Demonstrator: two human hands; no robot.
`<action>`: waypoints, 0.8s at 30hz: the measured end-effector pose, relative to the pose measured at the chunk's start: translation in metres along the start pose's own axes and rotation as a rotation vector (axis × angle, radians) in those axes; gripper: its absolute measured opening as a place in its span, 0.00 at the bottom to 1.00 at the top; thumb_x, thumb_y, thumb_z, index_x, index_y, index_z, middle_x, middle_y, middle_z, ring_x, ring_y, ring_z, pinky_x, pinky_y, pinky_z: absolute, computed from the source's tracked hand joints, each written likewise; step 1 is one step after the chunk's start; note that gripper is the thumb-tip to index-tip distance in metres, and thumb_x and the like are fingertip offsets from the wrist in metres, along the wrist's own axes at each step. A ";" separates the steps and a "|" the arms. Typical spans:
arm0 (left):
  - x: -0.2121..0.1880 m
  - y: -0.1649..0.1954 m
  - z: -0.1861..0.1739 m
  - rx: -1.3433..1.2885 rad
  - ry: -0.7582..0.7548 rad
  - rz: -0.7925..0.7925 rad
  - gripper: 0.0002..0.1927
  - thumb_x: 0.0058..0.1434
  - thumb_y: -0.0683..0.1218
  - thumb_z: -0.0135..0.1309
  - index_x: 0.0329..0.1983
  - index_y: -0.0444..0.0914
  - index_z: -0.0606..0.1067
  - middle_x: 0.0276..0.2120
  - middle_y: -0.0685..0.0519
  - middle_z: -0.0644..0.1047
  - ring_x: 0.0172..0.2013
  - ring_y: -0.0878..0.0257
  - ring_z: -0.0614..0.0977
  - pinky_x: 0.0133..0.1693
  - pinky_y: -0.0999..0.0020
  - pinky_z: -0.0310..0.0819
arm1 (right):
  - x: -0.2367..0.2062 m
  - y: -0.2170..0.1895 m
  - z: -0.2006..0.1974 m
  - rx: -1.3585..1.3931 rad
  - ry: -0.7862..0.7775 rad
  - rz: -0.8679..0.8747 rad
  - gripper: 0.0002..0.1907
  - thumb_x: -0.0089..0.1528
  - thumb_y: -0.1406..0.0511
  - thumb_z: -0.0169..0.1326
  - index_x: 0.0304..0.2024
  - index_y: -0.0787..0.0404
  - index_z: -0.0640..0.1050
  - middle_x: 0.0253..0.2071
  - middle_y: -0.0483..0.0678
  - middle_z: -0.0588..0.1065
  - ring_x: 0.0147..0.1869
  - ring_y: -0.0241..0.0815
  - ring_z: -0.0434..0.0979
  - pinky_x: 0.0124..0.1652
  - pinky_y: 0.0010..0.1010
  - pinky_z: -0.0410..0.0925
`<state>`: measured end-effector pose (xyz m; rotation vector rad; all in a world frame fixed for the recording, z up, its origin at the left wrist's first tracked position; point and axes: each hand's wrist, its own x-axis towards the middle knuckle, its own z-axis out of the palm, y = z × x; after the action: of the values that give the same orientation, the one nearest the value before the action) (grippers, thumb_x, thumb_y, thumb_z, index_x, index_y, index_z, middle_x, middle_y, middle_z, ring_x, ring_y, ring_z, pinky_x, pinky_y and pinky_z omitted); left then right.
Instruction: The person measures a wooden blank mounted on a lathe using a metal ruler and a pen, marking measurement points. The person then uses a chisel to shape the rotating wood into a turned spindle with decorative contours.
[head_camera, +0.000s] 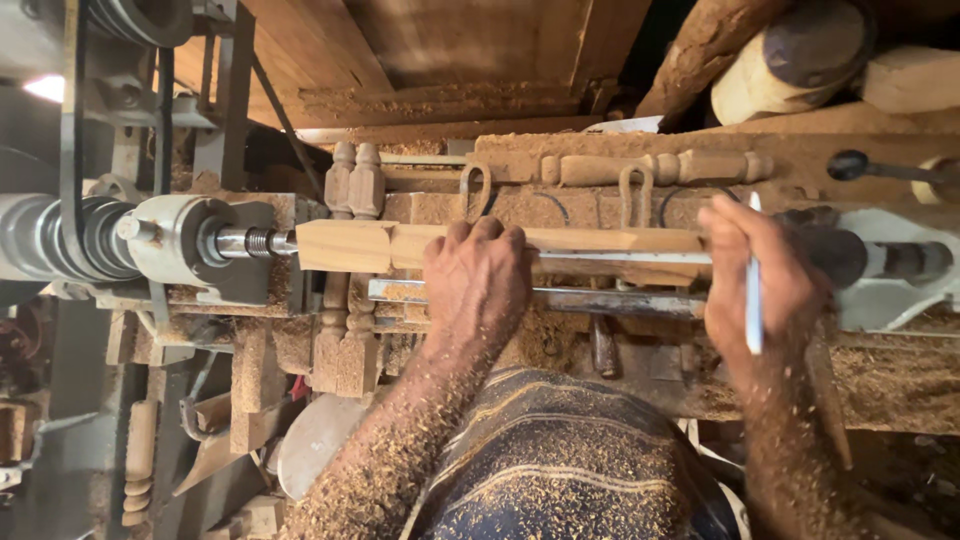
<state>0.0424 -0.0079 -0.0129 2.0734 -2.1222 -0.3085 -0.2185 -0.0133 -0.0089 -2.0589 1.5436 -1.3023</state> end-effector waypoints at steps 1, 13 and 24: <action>0.002 -0.001 0.003 0.015 0.000 0.021 0.18 0.61 0.58 0.60 0.40 0.39 0.81 0.39 0.47 0.81 0.42 0.52 0.80 0.39 0.50 0.73 | 0.003 0.005 -0.005 -0.085 -0.089 -0.009 0.10 0.73 0.65 0.54 0.53 0.65 0.78 0.48 0.56 0.80 0.53 0.48 0.82 0.51 0.37 0.76; -0.010 0.020 -0.013 -0.028 0.057 -0.042 0.11 0.61 0.53 0.60 0.37 0.42 0.82 0.38 0.51 0.82 0.41 0.52 0.80 0.40 0.50 0.72 | 0.002 0.013 -0.013 -0.186 -0.282 -0.084 0.10 0.63 0.61 0.65 0.40 0.61 0.80 0.36 0.53 0.79 0.42 0.54 0.80 0.63 0.55 0.63; -0.024 -0.062 -0.037 0.006 0.127 -0.012 0.12 0.62 0.55 0.62 0.38 0.42 0.82 0.39 0.49 0.81 0.38 0.53 0.81 0.36 0.55 0.76 | 0.004 -0.002 -0.006 -0.398 -0.319 -0.030 0.07 0.63 0.59 0.64 0.38 0.53 0.81 0.31 0.50 0.79 0.39 0.54 0.78 0.62 0.56 0.59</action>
<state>0.1124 0.0140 0.0077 2.0514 -2.0400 -0.1673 -0.2217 -0.0146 -0.0024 -2.3843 1.7262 -0.6616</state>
